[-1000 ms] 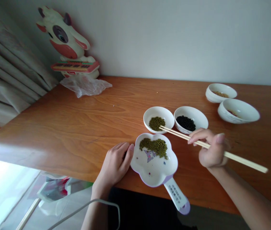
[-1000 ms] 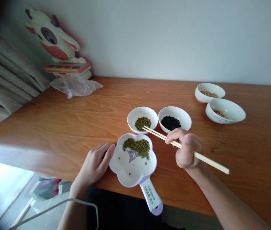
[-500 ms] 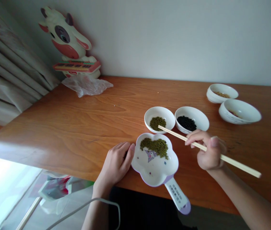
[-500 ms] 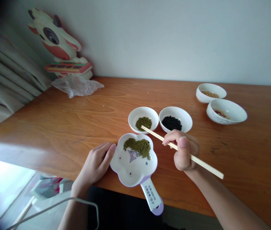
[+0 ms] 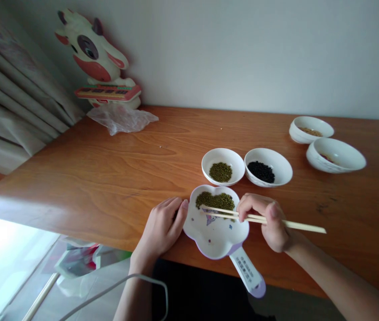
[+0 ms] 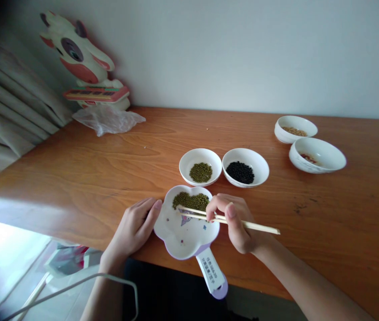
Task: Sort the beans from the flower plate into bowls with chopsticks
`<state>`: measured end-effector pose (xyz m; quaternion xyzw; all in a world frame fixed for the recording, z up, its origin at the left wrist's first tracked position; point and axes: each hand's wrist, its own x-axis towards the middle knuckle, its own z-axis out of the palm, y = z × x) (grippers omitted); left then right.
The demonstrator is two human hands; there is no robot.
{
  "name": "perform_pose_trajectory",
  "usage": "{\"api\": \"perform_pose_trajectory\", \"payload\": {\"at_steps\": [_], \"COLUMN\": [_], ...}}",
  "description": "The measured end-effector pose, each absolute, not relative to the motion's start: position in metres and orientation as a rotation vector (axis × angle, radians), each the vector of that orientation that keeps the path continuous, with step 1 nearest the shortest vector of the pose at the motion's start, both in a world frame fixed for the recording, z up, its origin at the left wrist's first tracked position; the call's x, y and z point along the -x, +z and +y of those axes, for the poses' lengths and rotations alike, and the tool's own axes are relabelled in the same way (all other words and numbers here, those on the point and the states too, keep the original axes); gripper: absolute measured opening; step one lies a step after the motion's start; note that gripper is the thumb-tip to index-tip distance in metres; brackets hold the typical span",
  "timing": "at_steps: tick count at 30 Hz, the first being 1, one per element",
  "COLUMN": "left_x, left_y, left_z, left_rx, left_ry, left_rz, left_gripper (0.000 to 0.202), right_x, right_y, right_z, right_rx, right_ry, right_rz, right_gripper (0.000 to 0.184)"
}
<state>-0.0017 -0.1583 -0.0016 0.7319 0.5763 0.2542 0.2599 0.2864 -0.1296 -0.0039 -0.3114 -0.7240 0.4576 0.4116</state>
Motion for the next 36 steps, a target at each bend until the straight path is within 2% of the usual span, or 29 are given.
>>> {"api": "perform_pose_trajectory", "payload": {"at_steps": [6,13,17,23,29,36], "left_x": [0.0013,0.0008,0.0013,0.0011,0.0009,0.0005], "left_y": [-0.0014,-0.0012,-0.0013,-0.0010,-0.0009,-0.0003], "left_z": [-0.1580,-0.1580,-0.1587,-0.1585,-0.1583,-0.1578], "left_rx": [-1.990,-1.984,-1.990,-1.987,-1.990,-1.986], "left_ry": [0.689,0.691,0.684,0.679,0.685,0.678], "left_rz": [1.561,1.564,1.563,1.556,1.557,1.557], "left_gripper": [0.037,0.037,0.036,0.036,0.036,0.036], "right_x": [-0.2831,-0.2784,-0.2796,-0.2824,-0.2803,-0.2769], "right_y": [-0.0045,0.0023,-0.0004,-0.0065,-0.0019,0.0008], "right_z": [-0.1292,-0.1322,-0.1326,-0.1306,-0.1320,-0.1328], "right_rx": [0.776,0.690,0.709,0.714,0.735,0.676], "right_ry": [1.097,1.023,1.021,1.066,1.036,0.990], "right_rz": [-1.882,-1.908,-1.873,-1.861,-1.945,-1.943], "right_gripper": [0.068,0.044,0.049,0.065,0.064,0.050]}}
